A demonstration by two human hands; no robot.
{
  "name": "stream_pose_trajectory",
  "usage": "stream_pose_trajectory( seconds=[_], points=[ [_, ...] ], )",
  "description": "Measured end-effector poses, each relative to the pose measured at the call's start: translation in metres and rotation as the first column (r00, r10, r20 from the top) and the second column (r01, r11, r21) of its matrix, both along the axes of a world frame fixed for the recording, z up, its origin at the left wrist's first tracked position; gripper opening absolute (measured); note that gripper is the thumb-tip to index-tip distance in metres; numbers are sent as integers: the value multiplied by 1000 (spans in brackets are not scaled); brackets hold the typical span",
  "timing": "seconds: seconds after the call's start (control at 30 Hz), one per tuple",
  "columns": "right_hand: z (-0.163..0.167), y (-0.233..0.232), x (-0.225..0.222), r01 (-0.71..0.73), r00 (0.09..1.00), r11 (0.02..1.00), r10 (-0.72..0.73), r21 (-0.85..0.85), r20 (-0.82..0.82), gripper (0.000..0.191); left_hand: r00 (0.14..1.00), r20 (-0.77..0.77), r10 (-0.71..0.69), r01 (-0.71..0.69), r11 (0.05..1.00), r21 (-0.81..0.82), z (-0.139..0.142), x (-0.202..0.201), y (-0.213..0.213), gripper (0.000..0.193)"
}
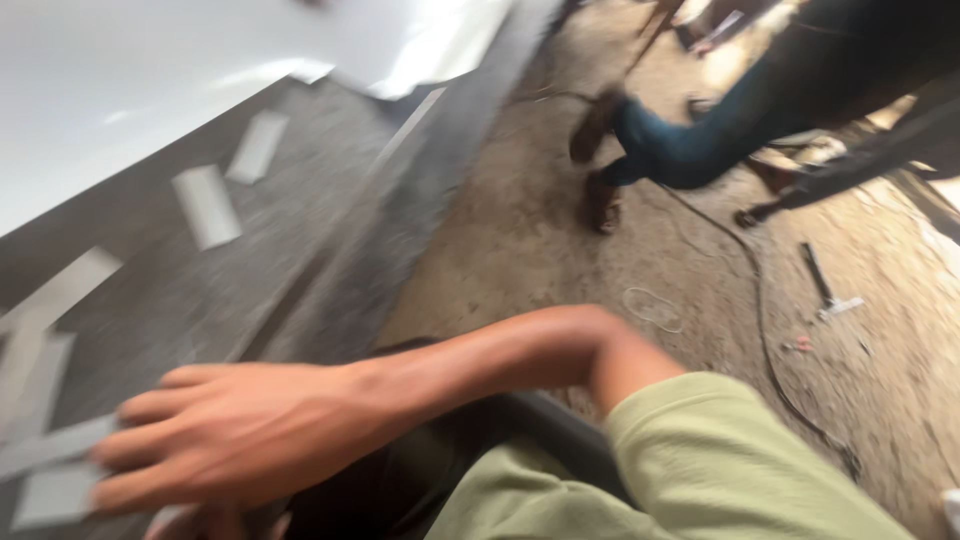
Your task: The person sits at a workbench and cuts small rectangular strips from a large white plastic sheet using scissors, then presses and folds the cut pieces by hand. At the end the person works the finished strips against a green machine housing on the bench.
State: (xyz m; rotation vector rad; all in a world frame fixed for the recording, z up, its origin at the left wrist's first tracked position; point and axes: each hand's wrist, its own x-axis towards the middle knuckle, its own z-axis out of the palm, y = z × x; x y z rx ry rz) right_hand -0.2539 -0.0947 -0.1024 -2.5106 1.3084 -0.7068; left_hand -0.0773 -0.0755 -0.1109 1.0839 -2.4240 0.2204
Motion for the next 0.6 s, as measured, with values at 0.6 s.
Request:
stream_pose_trajectory(
  seconds=[0.6],
  points=[
    [58,21,-16,-51,997,998,53,24,-56,23,999,52,14,-15,1000,17,4,-21,-7,20]
  ],
)
